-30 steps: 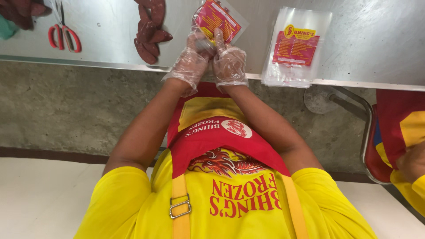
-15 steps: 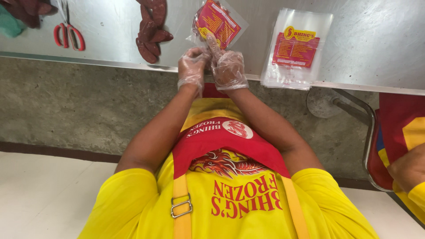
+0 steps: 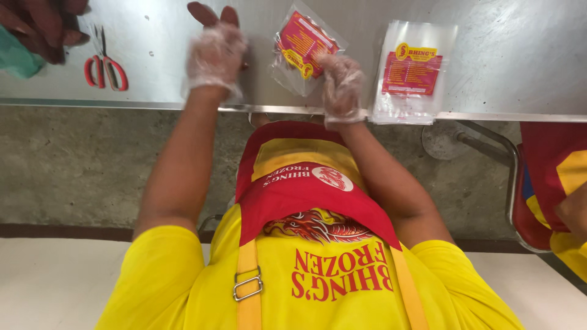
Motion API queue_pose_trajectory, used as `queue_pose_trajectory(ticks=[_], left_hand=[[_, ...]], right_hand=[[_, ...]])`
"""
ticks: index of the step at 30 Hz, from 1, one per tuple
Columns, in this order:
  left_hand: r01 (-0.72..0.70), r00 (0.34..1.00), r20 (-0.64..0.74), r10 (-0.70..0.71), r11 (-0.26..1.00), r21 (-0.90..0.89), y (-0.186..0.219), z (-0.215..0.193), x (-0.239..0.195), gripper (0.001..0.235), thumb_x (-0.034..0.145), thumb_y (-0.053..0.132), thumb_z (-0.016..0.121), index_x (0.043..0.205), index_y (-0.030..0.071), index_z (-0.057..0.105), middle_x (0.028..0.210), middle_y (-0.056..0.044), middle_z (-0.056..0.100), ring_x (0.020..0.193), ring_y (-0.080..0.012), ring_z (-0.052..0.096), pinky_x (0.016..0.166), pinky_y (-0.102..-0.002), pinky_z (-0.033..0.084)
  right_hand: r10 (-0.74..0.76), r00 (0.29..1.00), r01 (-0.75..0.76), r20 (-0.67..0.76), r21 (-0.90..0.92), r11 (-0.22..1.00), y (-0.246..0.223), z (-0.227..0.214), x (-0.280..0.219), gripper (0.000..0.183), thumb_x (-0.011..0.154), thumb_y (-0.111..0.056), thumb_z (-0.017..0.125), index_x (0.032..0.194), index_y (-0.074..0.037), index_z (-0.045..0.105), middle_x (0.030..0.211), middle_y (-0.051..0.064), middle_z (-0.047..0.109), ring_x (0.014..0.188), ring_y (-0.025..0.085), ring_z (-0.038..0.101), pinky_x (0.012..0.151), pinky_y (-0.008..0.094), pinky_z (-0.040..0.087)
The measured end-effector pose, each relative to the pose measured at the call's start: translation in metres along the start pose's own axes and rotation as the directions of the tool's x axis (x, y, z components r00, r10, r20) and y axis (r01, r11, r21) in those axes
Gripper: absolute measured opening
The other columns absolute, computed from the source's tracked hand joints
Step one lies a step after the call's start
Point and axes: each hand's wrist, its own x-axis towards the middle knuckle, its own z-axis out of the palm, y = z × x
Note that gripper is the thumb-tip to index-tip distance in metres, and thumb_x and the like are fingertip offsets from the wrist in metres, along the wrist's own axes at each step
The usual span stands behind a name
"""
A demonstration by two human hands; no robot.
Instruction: The person picks up sausages and places them into plastic bags by hand on a metal table.
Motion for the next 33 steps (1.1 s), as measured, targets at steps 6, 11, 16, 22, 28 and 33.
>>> queue_pose_trajectory(ticks=[6, 11, 16, 22, 28, 33], left_hand=[[-0.144, 0.99, 0.051, 0.135, 0.908, 0.393, 0.01, -0.017, 0.046, 0.065, 0.091, 0.045, 0.072, 0.133, -0.002, 0.056, 0.116, -0.021, 0.067, 0.102, -0.0307, 0.067, 0.08, -0.046, 0.056], [-0.314, 0.948, 0.226, 0.226, 0.783, 0.537, 0.007, -0.013, 0.053, 0.079, 0.077, 0.038, 0.079, 0.137, -0.003, 0.049, 0.125, -0.018, 0.06, 0.12, -0.0295, 0.058, 0.101, -0.051, 0.047], [-0.186, 0.98, 0.109, 0.167, 0.963, 0.196, 0.004, -0.03, 0.045, 0.065, 0.084, 0.037, 0.075, 0.132, 0.0, 0.053, 0.11, -0.013, 0.06, 0.1, -0.0237, 0.057, 0.084, -0.044, 0.047], [0.293, 0.859, 0.494, 0.131, 0.666, -0.686, 0.017, -0.015, -0.045, 0.049, 0.092, 0.036, 0.07, 0.126, 0.004, 0.057, 0.091, -0.007, 0.06, 0.077, -0.0166, 0.056, 0.064, -0.034, 0.047], [0.322, 0.928, 0.343, 0.144, 0.146, -0.935, 0.056, 0.08, -0.061, 0.04, 0.098, 0.027, 0.069, 0.129, 0.007, 0.055, 0.087, -0.005, 0.06, 0.067, -0.013, 0.057, 0.059, -0.031, 0.048], [0.36, 0.862, 0.501, 0.079, -0.79, -0.496, 0.052, 0.112, -0.07, 0.018, 0.096, 0.009, 0.059, 0.106, 0.004, 0.045, 0.085, -0.016, 0.064, 0.067, -0.0222, 0.063, 0.063, -0.035, 0.059]], right_hand=[[-0.163, 0.962, 0.239, 0.218, -0.385, 0.892, 0.017, -0.003, 0.036, 0.02, 0.083, -0.003, 0.078, 0.094, -0.017, 0.071, 0.104, 0.005, 0.07, 0.106, 0.028, 0.064, 0.091, 0.045, 0.054], [-0.213, 0.924, 0.37, 0.317, -0.598, 0.712, 0.015, 0.007, 0.04, 0.02, 0.082, -0.007, 0.077, 0.097, -0.019, 0.072, 0.108, 0.002, 0.07, 0.109, 0.031, 0.064, 0.094, 0.046, 0.052], [-0.178, 0.911, 0.367, 0.372, -0.538, 0.759, 0.012, 0.006, 0.046, 0.018, 0.084, -0.007, 0.075, 0.099, -0.017, 0.074, 0.108, 0.004, 0.071, 0.106, 0.031, 0.066, 0.094, 0.046, 0.05], [-0.154, 0.85, 0.357, 0.504, -0.336, 0.872, 0.023, -0.012, 0.064, 0.021, 0.079, 0.001, 0.066, 0.092, -0.015, 0.073, 0.108, 0.004, 0.072, 0.111, 0.027, 0.067, 0.104, 0.047, 0.049], [-0.195, 0.802, 0.389, 0.565, -0.245, 0.888, 0.047, -0.021, 0.079, 0.019, 0.08, 0.002, 0.063, 0.087, -0.014, 0.072, 0.102, 0.005, 0.073, 0.107, 0.026, 0.071, 0.102, 0.047, 0.051], [-0.018, 0.916, -0.07, 0.401, 0.203, 0.977, 0.061, 0.012, 0.087, 0.03, 0.096, 0.009, 0.052, 0.106, -0.009, 0.073, 0.114, 0.01, 0.074, 0.104, 0.026, 0.074, 0.092, 0.04, 0.063]])
